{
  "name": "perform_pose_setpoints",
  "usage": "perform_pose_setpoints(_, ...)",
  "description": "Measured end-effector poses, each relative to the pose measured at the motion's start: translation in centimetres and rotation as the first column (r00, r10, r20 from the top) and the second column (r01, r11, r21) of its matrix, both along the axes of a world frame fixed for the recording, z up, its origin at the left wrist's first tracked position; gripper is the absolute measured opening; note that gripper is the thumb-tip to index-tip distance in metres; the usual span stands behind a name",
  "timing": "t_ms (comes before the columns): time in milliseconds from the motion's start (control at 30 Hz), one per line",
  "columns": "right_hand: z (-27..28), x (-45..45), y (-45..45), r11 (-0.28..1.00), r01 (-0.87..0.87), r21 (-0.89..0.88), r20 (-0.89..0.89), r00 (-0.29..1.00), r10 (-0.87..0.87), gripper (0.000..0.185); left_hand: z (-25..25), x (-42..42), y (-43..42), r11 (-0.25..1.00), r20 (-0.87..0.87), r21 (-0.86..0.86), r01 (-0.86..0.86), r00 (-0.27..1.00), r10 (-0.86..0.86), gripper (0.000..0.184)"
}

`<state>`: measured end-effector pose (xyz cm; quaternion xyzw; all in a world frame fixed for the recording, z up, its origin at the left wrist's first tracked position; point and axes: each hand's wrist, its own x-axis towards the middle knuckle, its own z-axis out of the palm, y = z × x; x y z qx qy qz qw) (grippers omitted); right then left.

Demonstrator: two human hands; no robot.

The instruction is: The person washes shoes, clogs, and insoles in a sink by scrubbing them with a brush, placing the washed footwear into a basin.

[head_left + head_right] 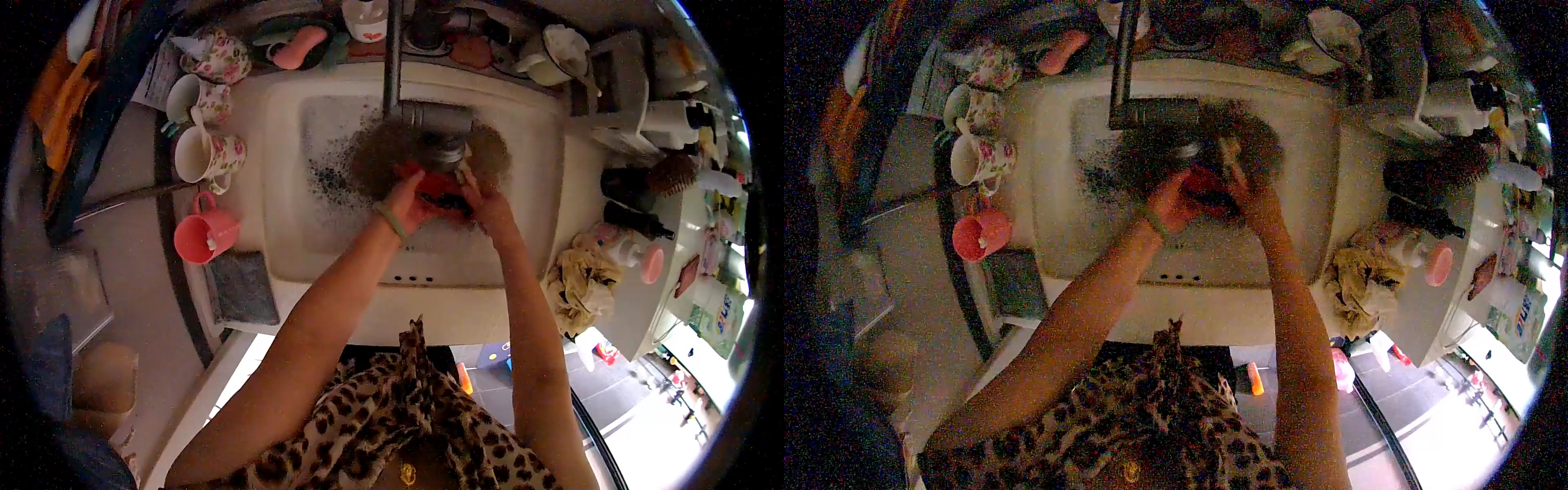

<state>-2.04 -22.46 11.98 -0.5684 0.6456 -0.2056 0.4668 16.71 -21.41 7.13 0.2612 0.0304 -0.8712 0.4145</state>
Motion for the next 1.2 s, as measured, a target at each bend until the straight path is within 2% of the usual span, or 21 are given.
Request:
perform_pose_setpoints(100,0.0,0.7,2.1,0.944,0.088,0.317,0.168,0.975,-0.148,0.031,-0.8,0.4,-0.4,0.992,0.136,0.128,0.016,0.990,-0.033,0.034)
perform_pose_setpoints(233,0.8,3.3,4.4,0.802,0.193,0.565,0.152,0.931,-0.332,0.025,-3.0,1.0,-0.4,0.969,0.185,0.110,-0.220,0.963,0.198,0.032)
perform_pose_setpoints(267,1.3,3.3,3.7,0.822,0.139,0.552,0.096,0.969,-0.228,0.027,-2.9,1.4,-0.4,0.971,0.198,0.066,-0.231,0.957,0.214,0.033)
perform_pose_setpoints(300,-0.3,2.3,3.2,0.911,0.141,0.388,0.005,0.988,-0.155,0.029,-2.3,1.7,-0.4,0.970,0.214,0.024,-0.243,0.949,0.232,0.035)
perform_pose_setpoints(367,-4.5,0.0,2.1,0.998,0.061,0.035,-0.197,0.979,-0.053,0.034,-1.9,2.4,-0.7,0.956,0.065,0.087,-0.280,0.959,0.275,0.039)
perform_pose_setpoints(400,-4.8,0.2,1.7,0.997,0.074,0.008,-0.267,0.961,-0.069,0.036,-2.0,2.6,-0.8,0.948,-0.011,0.119,-0.294,0.955,0.297,0.042)
perform_pose_setpoints(467,-5.1,0.3,1.3,0.994,0.098,-0.052,-0.408,0.906,-0.111,0.042,-1.9,3.1,-1.1,0.964,0.068,0.112,-0.242,0.969,0.236,0.048)
perform_pose_setpoints(500,-4.9,0.6,1.6,0.989,0.149,0.012,-0.124,0.981,-0.146,0.044,-1.9,3.3,-1.2,0.970,0.107,0.111,-0.217,0.973,0.205,0.051)
perform_pose_setpoints(533,-3.9,1.4,2.5,0.980,0.179,0.088,0.168,0.967,-0.192,0.045,-1.8,3.1,-1.3,0.962,0.130,0.123,-0.245,0.965,0.229,0.052)
perform_pose_setpoints(600,-0.3,2.8,5.3,0.995,-0.021,0.097,0.105,0.994,0.011,0.046,-1.6,2.4,-1.9,0.944,0.171,0.141,-0.298,0.947,0.273,0.055)
perform_pose_setpoints(667,4.6,4.7,5.9,0.949,-0.278,0.147,-0.303,0.901,0.310,0.043,-1.7,2.7,-1.7,0.974,-0.010,0.135,-0.184,0.982,0.187,0.055)
perform_pose_setpoints(700,5.4,5.3,5.8,0.931,-0.309,0.192,-0.347,0.866,0.359,0.041,-1.5,2.9,-1.4,0.984,-0.096,0.124,-0.126,0.986,0.139,0.055)
perform_pose_setpoints(733,5.7,5.6,5.8,0.911,-0.336,0.238,-0.385,0.829,0.406,0.040,-1.1,2.7,-1.0,0.982,0.003,0.109,-0.152,0.988,0.152,0.055)
perform_pose_setpoints(800,1.9,5.0,2.7,0.940,-0.318,0.128,-0.503,0.796,0.337,0.038,-0.3,2.1,-0.5,0.978,0.200,0.064,-0.198,0.963,0.182,0.056)
perform_pose_setpoints(833,0.3,4.8,0.9,0.948,-0.311,0.074,-0.558,0.775,0.298,0.037,-0.8,1.8,-0.5,0.986,0.180,0.085,-0.147,0.975,0.130,0.055)
perform_pose_setpoints(900,0.3,5.3,-1.3,0.971,-0.141,0.194,-0.429,0.878,0.213,0.035,-1.0,1.5,-0.8,0.991,0.133,0.127,-0.039,0.991,0.022,0.055)
perform_pose_setpoints(967,0.4,5.4,-0.4,0.987,-0.128,0.099,-0.334,0.930,0.154,0.034,0.5,1.6,-0.8,0.984,0.110,0.126,-0.127,0.987,0.114,0.055)
perform_pose_setpoints(1000,0.5,4.9,2.6,0.979,-0.195,-0.064,-0.305,0.938,0.167,0.033,1.5,1.6,-0.8,0.976,0.093,0.130,-0.177,0.982,0.165,0.055)
perform_pose_setpoints(1067,2.8,5.0,5.9,0.955,-0.279,-0.097,-0.318,0.918,0.236,0.032,0.5,2.7,-1.3,0.935,0.037,0.336,-0.112,0.994,0.106,0.057)
perform_pose_setpoints(1133,7.2,6.5,6.6,0.938,-0.303,0.168,-0.376,0.860,0.345,0.032,-0.6,3.0,-0.8,0.988,-0.031,0.131,-0.078,0.996,0.083,0.059)
perform_pose_setpoints(1200,2.9,5.5,3.8,0.948,-0.292,0.125,-0.456,0.832,0.316,0.034,-0.2,1.9,-0.5,0.991,-0.001,0.112,-0.069,0.998,0.070,0.058)
